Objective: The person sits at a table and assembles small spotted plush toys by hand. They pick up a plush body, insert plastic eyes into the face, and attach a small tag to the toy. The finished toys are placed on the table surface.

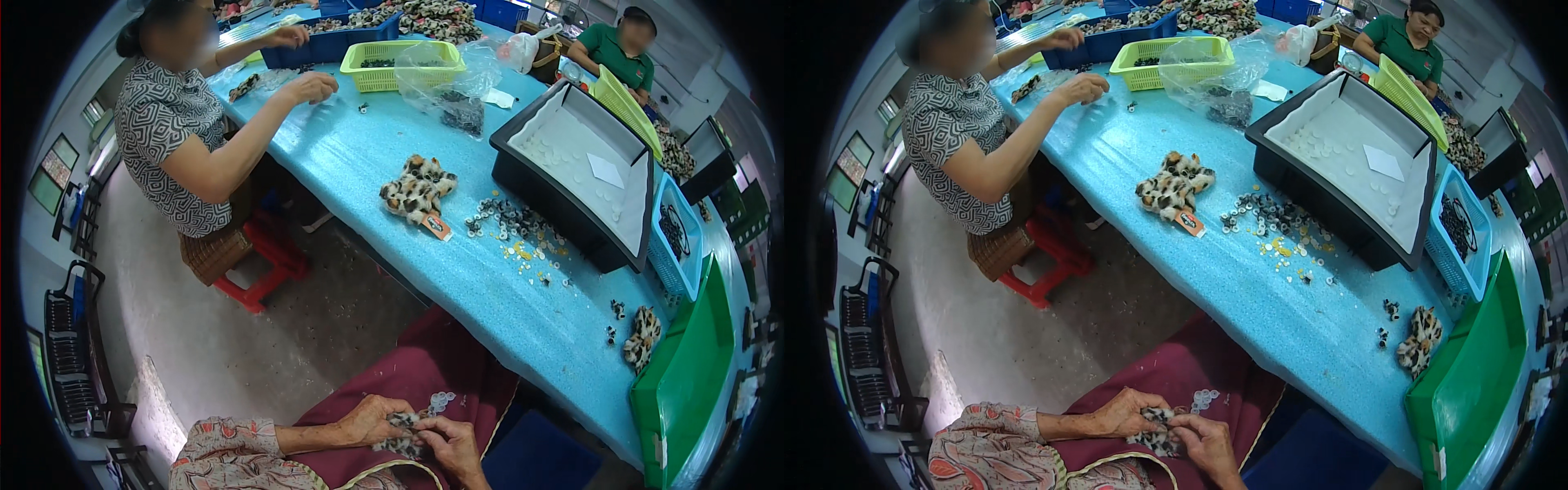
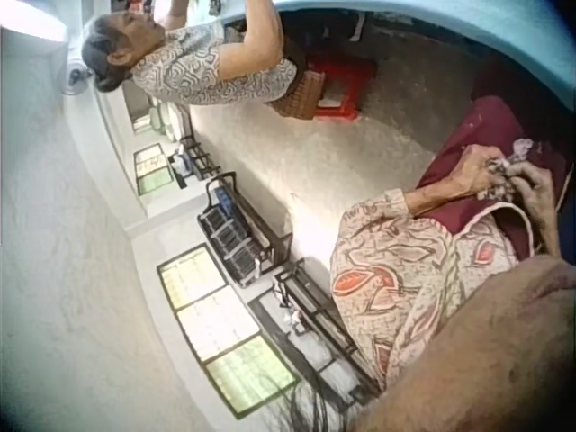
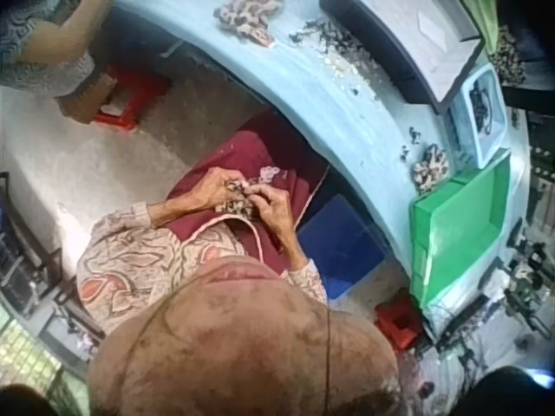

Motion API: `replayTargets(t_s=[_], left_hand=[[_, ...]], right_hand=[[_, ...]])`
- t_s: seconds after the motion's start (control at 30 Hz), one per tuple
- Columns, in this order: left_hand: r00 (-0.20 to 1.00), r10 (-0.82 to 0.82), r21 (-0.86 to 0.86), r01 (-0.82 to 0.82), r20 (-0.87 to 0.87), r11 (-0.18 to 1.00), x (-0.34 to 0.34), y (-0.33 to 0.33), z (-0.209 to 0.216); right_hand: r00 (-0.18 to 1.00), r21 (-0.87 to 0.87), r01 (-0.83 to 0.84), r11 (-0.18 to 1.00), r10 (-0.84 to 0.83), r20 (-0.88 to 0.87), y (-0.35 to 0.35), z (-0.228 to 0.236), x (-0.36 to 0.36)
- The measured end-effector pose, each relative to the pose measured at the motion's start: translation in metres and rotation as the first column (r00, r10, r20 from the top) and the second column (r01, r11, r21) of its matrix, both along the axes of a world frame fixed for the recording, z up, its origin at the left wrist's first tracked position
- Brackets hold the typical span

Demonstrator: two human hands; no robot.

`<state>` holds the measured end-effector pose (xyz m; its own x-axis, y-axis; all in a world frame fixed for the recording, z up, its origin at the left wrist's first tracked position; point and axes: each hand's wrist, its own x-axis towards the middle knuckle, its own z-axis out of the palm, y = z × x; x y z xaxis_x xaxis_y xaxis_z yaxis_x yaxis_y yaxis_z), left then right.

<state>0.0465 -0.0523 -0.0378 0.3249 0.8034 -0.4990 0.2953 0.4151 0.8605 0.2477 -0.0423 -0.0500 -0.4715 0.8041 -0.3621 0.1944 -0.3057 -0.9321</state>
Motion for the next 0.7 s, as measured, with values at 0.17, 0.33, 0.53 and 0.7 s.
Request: replayTargets(t_s=[0.17, 0.33, 0.53, 0.7], left_hand=[[0.988, -0.044, 0.223, 0.01, 0.145, 0.975, 0.005, -0.012, 0.005], [0.985, -0.048, 0.409, -0.024, 0.165, 0.912, 0.0, -0.015, 0.014], [0.99, 0.007, 0.504, -0.078, 0.141, 0.86, -0.009, -0.021, 0.018], [0.988, -0.016, 0.685, 0.118, -0.153, 0.719, -0.005, -0.017, 0.008]], right_hand=[[0.962, 0.084, 0.172, 0.982, -0.149, -0.228, 0.028, 0.008, 0.012], [0.933, -0.175, -0.075, 0.982, 0.007, -0.36, 0.01, -0.007, 0.004], [0.947, -0.297, 0.083, 0.951, -0.168, -0.275, -0.02, 0.007, -0.005], [0.99, 0.009, 0.141, 0.99, -0.141, -0.007, -0.026, 0.013, -0.01]])
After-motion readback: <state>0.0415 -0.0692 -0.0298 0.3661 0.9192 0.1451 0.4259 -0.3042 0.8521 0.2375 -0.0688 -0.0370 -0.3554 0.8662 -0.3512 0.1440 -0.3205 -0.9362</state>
